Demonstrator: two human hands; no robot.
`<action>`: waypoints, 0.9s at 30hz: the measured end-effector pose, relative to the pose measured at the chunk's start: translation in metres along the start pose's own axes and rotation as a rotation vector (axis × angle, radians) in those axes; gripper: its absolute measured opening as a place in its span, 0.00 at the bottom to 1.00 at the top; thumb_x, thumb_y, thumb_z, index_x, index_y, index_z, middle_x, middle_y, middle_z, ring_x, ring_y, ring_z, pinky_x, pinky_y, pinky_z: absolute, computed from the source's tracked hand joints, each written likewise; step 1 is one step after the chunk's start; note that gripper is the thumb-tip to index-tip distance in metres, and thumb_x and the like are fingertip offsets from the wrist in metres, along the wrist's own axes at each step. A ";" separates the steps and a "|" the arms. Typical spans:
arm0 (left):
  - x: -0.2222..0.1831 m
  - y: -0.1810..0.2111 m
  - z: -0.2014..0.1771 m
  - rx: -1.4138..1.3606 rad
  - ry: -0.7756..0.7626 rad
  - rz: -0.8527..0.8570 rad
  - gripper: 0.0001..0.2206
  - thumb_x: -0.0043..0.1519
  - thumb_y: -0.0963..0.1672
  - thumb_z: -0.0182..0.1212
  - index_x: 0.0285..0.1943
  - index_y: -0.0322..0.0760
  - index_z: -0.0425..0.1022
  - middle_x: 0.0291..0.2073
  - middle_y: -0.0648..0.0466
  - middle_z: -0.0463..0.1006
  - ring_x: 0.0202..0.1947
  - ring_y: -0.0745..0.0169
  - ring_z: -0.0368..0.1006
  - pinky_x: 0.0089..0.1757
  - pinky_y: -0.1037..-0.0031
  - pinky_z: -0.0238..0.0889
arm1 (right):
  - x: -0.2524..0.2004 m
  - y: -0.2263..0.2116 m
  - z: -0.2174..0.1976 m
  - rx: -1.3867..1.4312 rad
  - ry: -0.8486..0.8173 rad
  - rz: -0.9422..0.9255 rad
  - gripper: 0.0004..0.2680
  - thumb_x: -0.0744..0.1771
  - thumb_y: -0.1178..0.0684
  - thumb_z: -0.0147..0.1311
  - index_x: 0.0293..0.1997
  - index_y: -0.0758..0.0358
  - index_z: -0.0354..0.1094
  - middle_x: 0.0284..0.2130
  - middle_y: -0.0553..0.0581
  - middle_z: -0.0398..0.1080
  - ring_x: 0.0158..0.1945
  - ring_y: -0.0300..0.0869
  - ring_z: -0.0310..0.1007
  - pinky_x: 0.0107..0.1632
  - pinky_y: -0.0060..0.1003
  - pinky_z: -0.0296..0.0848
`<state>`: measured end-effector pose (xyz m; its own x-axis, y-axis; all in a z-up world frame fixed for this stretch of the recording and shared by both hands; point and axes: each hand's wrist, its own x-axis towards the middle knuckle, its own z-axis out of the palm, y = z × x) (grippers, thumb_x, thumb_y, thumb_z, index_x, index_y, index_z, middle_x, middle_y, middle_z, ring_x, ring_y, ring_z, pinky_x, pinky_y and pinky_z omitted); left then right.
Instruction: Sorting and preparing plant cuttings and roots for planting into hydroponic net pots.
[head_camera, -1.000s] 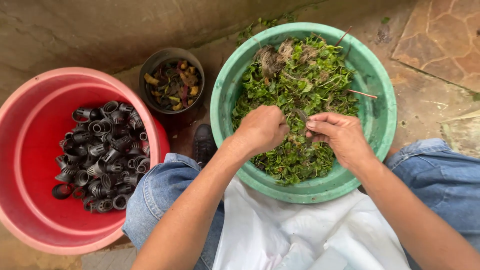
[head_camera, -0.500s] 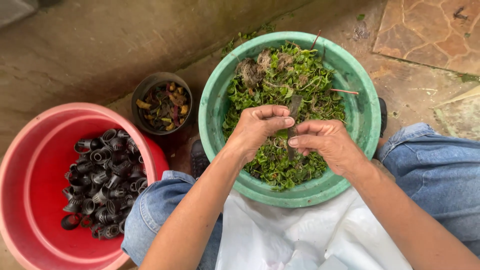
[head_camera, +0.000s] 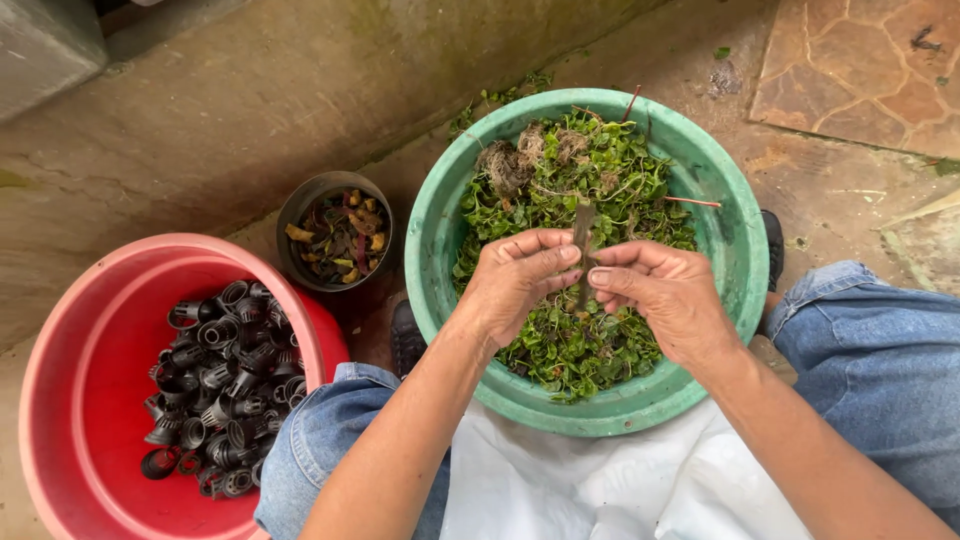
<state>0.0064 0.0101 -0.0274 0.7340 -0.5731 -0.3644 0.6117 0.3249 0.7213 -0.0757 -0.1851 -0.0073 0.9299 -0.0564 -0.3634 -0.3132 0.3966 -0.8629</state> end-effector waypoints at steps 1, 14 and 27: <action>-0.002 0.007 0.003 0.001 0.004 -0.001 0.08 0.61 0.39 0.68 0.47 0.32 0.80 0.50 0.49 0.80 0.48 0.62 0.76 0.51 0.68 0.71 | -0.001 -0.002 0.003 0.003 -0.002 0.003 0.07 0.65 0.64 0.59 0.46 0.72 0.74 0.34 0.59 0.77 0.33 0.40 0.76 0.36 0.34 0.74; -0.007 0.018 0.020 -0.124 0.144 -0.003 0.07 0.62 0.40 0.64 0.47 0.32 0.76 0.33 0.47 0.83 0.34 0.56 0.83 0.37 0.68 0.79 | -0.033 -0.049 0.015 -0.394 -0.052 -0.170 0.06 0.63 0.67 0.60 0.42 0.72 0.77 0.30 0.56 0.79 0.30 0.36 0.77 0.35 0.28 0.77; -0.009 0.010 0.020 -0.024 -0.039 0.058 0.07 0.65 0.40 0.64 0.50 0.33 0.77 0.36 0.55 0.80 0.36 0.66 0.78 0.42 0.67 0.79 | -0.022 -0.034 0.001 -0.724 0.092 -0.161 0.06 0.65 0.60 0.59 0.42 0.69 0.80 0.29 0.57 0.79 0.31 0.35 0.76 0.35 0.29 0.75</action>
<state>0.0000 0.0035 -0.0052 0.7564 -0.5819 -0.2988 0.5759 0.3758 0.7260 -0.0851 -0.1967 0.0304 0.9651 -0.1522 -0.2131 -0.2524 -0.3235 -0.9119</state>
